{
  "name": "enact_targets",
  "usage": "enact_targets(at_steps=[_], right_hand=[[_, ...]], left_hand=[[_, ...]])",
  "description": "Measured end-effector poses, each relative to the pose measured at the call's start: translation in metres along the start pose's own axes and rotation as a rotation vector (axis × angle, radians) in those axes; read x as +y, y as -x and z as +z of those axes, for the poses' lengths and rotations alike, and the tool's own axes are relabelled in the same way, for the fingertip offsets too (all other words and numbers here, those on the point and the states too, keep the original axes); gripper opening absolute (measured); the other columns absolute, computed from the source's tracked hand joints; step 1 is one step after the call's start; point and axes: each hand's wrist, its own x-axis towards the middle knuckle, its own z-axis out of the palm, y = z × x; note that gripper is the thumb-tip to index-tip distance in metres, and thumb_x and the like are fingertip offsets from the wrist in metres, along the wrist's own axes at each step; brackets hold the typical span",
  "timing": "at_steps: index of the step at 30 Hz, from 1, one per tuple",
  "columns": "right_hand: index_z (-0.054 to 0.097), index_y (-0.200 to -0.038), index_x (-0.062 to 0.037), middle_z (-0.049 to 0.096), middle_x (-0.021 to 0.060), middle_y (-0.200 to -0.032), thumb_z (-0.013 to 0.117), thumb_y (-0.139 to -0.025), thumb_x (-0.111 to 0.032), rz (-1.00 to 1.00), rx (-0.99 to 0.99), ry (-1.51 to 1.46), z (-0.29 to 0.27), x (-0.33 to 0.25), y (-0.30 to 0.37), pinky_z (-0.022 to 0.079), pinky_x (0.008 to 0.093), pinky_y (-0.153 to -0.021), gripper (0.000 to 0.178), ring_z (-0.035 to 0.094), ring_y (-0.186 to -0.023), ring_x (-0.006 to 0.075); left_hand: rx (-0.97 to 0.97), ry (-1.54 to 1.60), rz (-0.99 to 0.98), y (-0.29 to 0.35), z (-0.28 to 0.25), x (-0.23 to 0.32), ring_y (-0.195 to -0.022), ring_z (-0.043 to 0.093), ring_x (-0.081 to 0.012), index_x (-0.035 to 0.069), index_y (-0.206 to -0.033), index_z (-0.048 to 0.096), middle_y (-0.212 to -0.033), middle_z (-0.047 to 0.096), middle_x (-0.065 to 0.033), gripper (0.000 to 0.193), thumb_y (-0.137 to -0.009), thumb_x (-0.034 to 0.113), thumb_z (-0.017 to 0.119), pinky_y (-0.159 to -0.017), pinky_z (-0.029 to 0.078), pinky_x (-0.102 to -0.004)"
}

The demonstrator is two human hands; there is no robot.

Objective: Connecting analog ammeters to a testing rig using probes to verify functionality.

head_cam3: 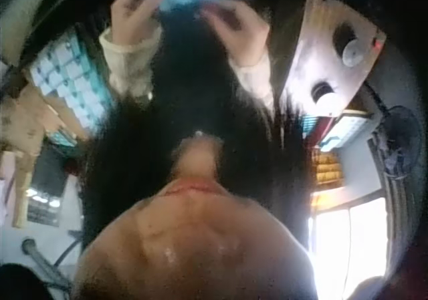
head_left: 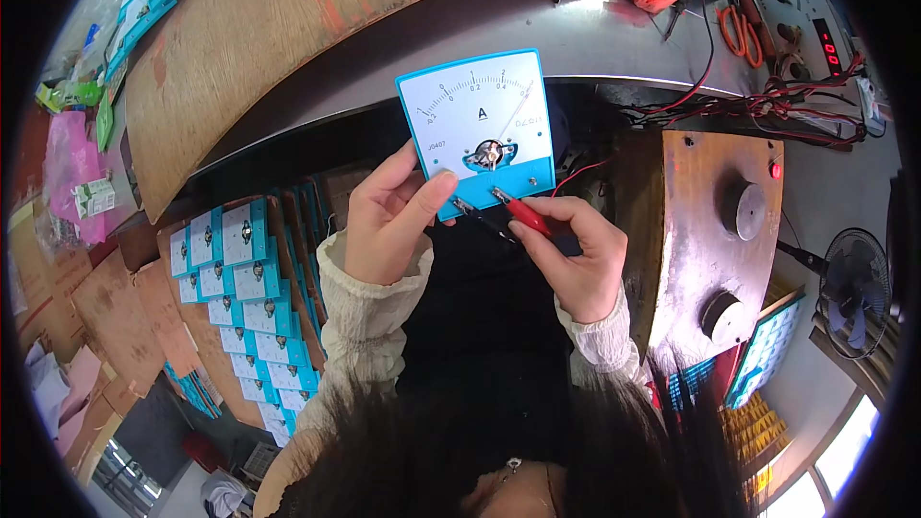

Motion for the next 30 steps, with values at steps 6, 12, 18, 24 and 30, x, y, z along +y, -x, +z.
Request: enact_targets(at_steps=[6, 12, 18, 24, 30], right_hand=[[0.066, -0.097, 0.0034, 0.068, 0.0119, -0.087, 0.075, -0.075, 0.003, -0.014, 0.005, -0.005, -0.001, -0.005, -0.002, 0.054, 0.0249, -0.069, 0.023, 0.068, -0.076, 0.0158], [0.066, -0.097, 0.0031, 0.068, 0.0111, -0.087, 0.074, -0.077, 0.002, -0.002, 0.025, 0.009, 0.000, -0.007, 0.000, 0.054, 0.0249, -0.069, 0.022, 0.068, -0.077, 0.0146], [0.066, -0.098, 0.0026, 0.068, 0.0106, -0.087, 0.073, -0.077, 0.002, -0.004, 0.021, 0.021, 0.002, -0.010, 0.001, 0.054, 0.0243, -0.070, 0.022, 0.067, -0.077, 0.0135], [0.066, -0.098, 0.0023, 0.068, 0.0101, -0.087, 0.073, -0.078, 0.002, -0.028, 0.012, 0.021, 0.006, -0.013, -0.001, 0.054, 0.0241, -0.069, 0.021, 0.067, -0.077, 0.0134], [0.066, -0.098, 0.0022, 0.068, 0.0106, -0.087, 0.073, -0.078, 0.002, -0.055, 0.015, 0.027, 0.009, -0.010, 0.001, 0.054, 0.0241, -0.068, 0.021, 0.067, -0.076, 0.0138]], left_hand=[[-0.019, -0.027, 0.027, 0.002, 0.003, 0.008, -0.081, 0.057, -0.0082, -0.003, -0.134, 0.046, -0.106, 0.064, -0.0066, 0.047, -0.092, 0.010, 0.061, -0.067, 0.045, -0.0220], [0.023, -0.030, 0.063, 0.002, 0.005, 0.005, -0.073, 0.059, -0.0069, -0.002, -0.129, 0.051, -0.099, 0.067, -0.0067, 0.043, -0.092, 0.015, 0.062, -0.061, 0.046, -0.0208], [-0.047, -0.016, 0.041, 0.005, -0.001, 0.005, -0.082, 0.055, -0.0078, -0.004, -0.133, 0.047, -0.105, 0.064, -0.0057, 0.045, -0.092, 0.010, 0.060, -0.068, 0.044, -0.0219], [-0.011, -0.018, 0.078, 0.011, -0.004, 0.003, -0.083, 0.055, -0.0080, -0.003, -0.132, 0.048, -0.106, 0.064, -0.0059, 0.044, -0.093, 0.011, 0.060, -0.067, 0.044, -0.0223], [0.028, 0.003, 0.069, 0.015, -0.005, 0.000, -0.081, 0.056, -0.0077, -0.002, -0.132, 0.048, -0.106, 0.065, -0.0065, 0.044, -0.093, 0.011, 0.061, -0.066, 0.044, -0.0220]])
